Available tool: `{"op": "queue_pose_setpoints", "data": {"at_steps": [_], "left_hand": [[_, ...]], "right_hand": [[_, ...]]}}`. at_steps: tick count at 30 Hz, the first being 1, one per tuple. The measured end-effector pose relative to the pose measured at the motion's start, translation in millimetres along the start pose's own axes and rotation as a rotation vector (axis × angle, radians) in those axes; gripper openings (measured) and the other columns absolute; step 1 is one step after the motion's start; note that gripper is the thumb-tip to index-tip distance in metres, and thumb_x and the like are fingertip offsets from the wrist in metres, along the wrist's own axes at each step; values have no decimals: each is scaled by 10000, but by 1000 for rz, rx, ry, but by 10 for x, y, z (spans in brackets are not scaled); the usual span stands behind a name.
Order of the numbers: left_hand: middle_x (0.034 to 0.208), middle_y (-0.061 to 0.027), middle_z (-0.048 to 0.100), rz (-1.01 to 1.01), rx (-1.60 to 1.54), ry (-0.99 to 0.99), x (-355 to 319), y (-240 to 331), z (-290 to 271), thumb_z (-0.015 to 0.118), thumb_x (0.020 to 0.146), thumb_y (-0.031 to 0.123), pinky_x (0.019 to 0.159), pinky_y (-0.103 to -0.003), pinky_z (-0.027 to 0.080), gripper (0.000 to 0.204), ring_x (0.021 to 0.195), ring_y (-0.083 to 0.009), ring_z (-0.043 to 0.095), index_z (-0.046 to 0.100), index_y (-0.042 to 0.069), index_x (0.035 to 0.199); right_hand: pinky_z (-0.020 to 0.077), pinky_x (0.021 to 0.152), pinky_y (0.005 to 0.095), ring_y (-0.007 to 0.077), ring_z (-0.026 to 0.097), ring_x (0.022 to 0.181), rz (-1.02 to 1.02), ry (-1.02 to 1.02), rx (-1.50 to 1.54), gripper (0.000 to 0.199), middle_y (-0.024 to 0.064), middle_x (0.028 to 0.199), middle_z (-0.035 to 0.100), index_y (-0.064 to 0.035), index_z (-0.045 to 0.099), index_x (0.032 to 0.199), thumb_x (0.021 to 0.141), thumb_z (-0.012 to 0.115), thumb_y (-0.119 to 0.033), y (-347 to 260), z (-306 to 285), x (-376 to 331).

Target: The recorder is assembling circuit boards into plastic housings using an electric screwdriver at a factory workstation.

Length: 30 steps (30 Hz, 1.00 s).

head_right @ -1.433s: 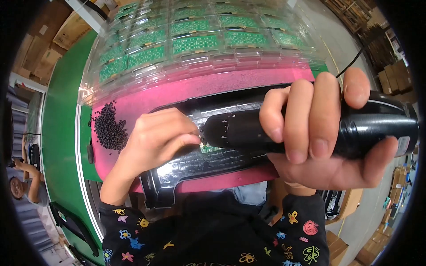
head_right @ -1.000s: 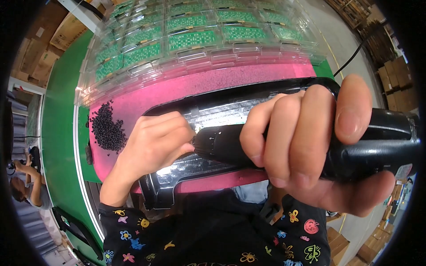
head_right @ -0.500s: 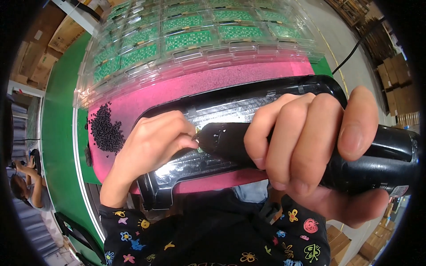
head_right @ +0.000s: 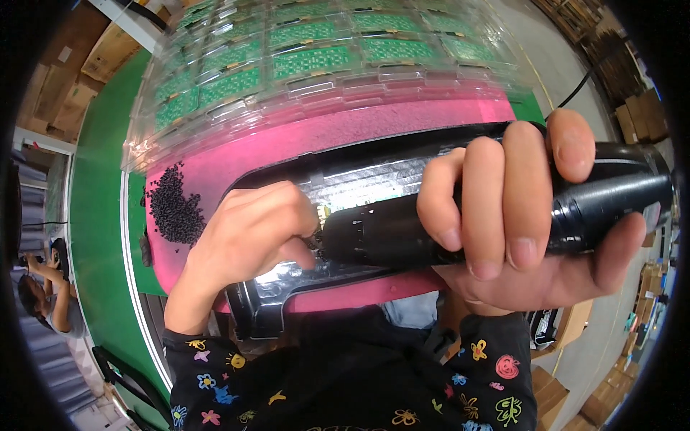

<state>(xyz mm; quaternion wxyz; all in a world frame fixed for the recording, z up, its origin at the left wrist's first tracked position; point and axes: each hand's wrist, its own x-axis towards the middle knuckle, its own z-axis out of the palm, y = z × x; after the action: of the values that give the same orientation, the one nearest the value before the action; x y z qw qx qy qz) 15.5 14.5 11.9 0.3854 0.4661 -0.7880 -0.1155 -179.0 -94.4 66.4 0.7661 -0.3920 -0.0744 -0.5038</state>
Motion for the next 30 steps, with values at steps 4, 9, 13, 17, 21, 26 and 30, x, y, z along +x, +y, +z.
{"op": "queue_pose_setpoints", "data": {"at_steps": [4,9,13,17,21,26,30], "left_hand": [[691,-39,409,80,115,34,-45,-10,-17,790,626,187,450,-341,410,330,606,-190,512,497,77,729],[668,-32,407,70,163,27,-30,22,-29,785,607,197,442,-323,414,329,584,-173,506,496,77,709],[653,-26,414,90,195,10,-43,9,-59,777,622,196,440,-312,416,314,568,-169,502,497,76,701],[651,-23,427,124,197,9,-40,5,-51,770,633,204,441,-308,414,292,563,-161,503,522,68,708],[647,-21,432,129,188,10,-24,17,-25,768,635,198,441,-304,412,276,557,-160,500,544,58,717],[614,-9,419,177,279,-3,-12,55,-38,766,646,186,430,-285,387,248,529,-141,489,570,43,696],[613,-3,419,204,250,56,-59,49,-40,774,636,175,427,-276,378,239,526,-133,491,615,23,730]], "right_hand": [[452,501,255,89,505,458,25,24,23,319,-19,611,523,-85,455,974,858,622,-331,66,-13,-19],[454,518,266,94,510,470,-7,4,32,323,-21,614,524,-86,457,979,857,621,-336,70,-36,-39],[459,517,267,97,514,469,-7,-26,29,338,-22,612,528,-84,461,979,848,631,-345,100,-68,-50],[470,506,263,96,518,454,22,-26,-31,354,-20,600,534,-82,463,977,837,648,-349,100,-59,-48],[468,459,253,96,543,439,-49,-91,-6,370,-10,603,565,-74,468,981,829,668,-345,90,-82,-46],[469,443,249,96,565,444,-34,-170,-21,384,12,618,600,-68,469,995,842,669,-358,98,-112,-53],[467,441,252,101,571,450,-37,-518,101,381,12,616,602,-69,472,999,844,667,-358,131,-317,137]]}}
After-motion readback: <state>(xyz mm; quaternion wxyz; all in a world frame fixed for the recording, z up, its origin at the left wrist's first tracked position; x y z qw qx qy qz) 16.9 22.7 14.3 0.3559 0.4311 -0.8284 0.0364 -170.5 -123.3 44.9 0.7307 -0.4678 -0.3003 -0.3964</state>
